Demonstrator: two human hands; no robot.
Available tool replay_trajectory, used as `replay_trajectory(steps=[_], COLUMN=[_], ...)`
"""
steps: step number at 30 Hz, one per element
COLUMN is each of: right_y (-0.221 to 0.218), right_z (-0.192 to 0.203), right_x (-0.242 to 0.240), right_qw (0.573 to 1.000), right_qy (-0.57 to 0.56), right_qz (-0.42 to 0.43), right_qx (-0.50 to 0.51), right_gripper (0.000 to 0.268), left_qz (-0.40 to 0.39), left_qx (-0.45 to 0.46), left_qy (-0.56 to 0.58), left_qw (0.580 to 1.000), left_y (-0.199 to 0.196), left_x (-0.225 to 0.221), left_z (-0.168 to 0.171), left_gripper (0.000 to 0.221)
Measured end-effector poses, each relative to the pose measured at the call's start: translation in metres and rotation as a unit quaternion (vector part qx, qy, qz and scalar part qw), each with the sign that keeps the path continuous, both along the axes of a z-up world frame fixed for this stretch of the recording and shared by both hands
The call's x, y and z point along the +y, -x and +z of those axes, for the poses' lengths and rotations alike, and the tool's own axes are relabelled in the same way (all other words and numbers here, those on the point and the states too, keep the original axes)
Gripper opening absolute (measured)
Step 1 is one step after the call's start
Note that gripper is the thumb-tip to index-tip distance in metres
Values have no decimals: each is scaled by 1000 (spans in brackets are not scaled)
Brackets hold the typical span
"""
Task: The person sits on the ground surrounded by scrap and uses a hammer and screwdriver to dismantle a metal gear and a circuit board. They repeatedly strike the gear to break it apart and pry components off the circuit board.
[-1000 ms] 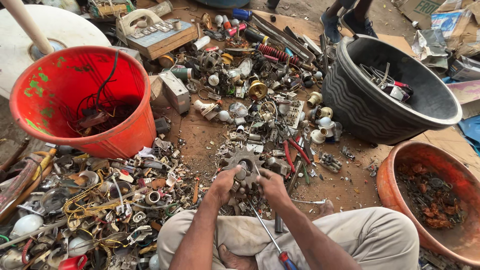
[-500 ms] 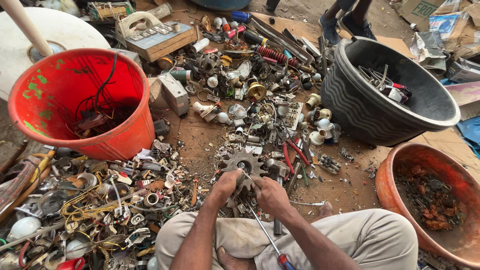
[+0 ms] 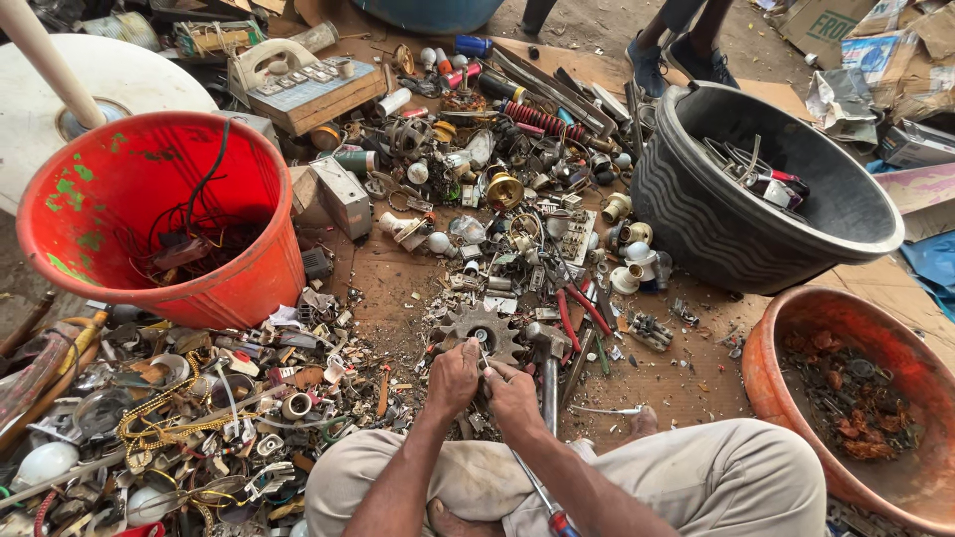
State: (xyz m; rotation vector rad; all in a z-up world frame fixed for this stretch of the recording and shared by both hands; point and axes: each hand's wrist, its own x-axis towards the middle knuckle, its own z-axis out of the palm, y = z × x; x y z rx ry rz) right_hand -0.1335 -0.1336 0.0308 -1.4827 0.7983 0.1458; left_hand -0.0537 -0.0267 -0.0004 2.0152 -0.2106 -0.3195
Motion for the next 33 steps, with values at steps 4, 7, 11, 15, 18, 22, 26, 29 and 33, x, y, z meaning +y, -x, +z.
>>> replay_trajectory(steps=[4, 7, 11, 15, 18, 22, 26, 29, 33], right_y=[-2, -10, -15, -6, -8, -11, -10, -16, -16], right_z=[25, 42, 40, 13, -6, -2, 23, 44, 34], right_x=[-19, -50, -59, -20, 0, 7, -20, -56, -51], right_qw=[908, 870, 939, 988, 998, 990, 978, 902, 948], right_qy=[331, 344, 218, 112, -51, -123, 123, 283, 204], right_qz=[244, 349, 260, 110, -11, -67, 169, 325, 237], right_qx=[-80, 57, 45, -6, -26, -3, 15, 0, 64], right_gripper=[31, 30, 30, 30, 25, 23, 28, 33, 32], left_qz=[-44, -70, -91, -69, -24, -10, -45, -92, -98], left_qx=[3, -99, -113, -57, -131, -125, -56, -103, -70], left_qy=[-22, -52, -63, -77, -72, -67, -68, -54, -83], left_qw=[999, 991, 987, 993, 988, 990, 995, 989, 989], left_y=[-7, 0, 1, 1, 3, 4, 0, 1, 0], left_x=[14, 13, 8, 4, 5, 2, 10, 12, 0], left_z=[5, 9, 14, 11, 10, 11, 11, 13, 10], left_gripper=[57, 57, 57, 61, 58, 59, 61, 59, 61])
